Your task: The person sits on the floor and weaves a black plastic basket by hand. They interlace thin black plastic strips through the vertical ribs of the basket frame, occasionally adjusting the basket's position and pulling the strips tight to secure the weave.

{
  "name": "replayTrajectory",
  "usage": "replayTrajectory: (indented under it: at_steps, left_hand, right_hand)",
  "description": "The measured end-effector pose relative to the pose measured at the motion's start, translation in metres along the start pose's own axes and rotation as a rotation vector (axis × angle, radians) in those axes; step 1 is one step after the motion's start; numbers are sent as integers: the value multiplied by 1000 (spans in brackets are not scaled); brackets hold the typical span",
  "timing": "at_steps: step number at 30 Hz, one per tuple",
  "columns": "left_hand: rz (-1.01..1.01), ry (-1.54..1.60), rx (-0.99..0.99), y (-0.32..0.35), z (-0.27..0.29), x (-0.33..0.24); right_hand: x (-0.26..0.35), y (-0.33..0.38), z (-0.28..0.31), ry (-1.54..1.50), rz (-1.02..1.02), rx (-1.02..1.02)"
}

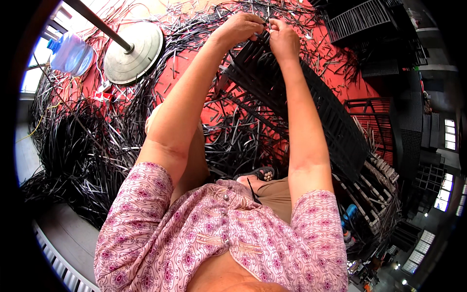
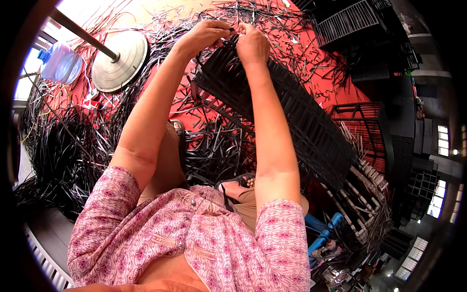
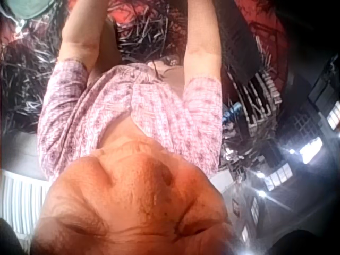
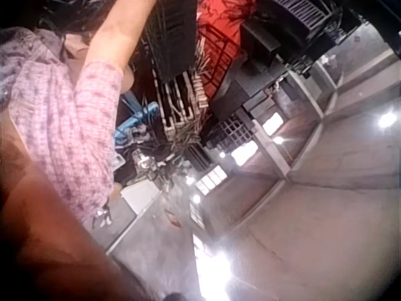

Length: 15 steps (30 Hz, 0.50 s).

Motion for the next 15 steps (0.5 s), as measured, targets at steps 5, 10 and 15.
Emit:
replayTrajectory:
  at_steps: [5, 10, 15]
  left_hand:
    - [-66, -167, -25, -3, -2, -3]
    - [-110, -378, -78, -4, 7, 0]
    - [-49, -422, -139, -1, 11, -2]
  right_hand:
    - [-26, -24, -12, -171, 392, 196]
    - [-31, -23, -12, -215, 340, 256]
    - [-32, -29, -11, -227, 300, 330]
Point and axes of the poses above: each hand's wrist, its own y-axis away from the middle knuckle, its own z-axis out of the back of the hand, x = y × z, the point moved 2 cm from there along -y, towards the middle knuckle, and after that the axes turned 13 degrees about x, right-handed, at the moved point
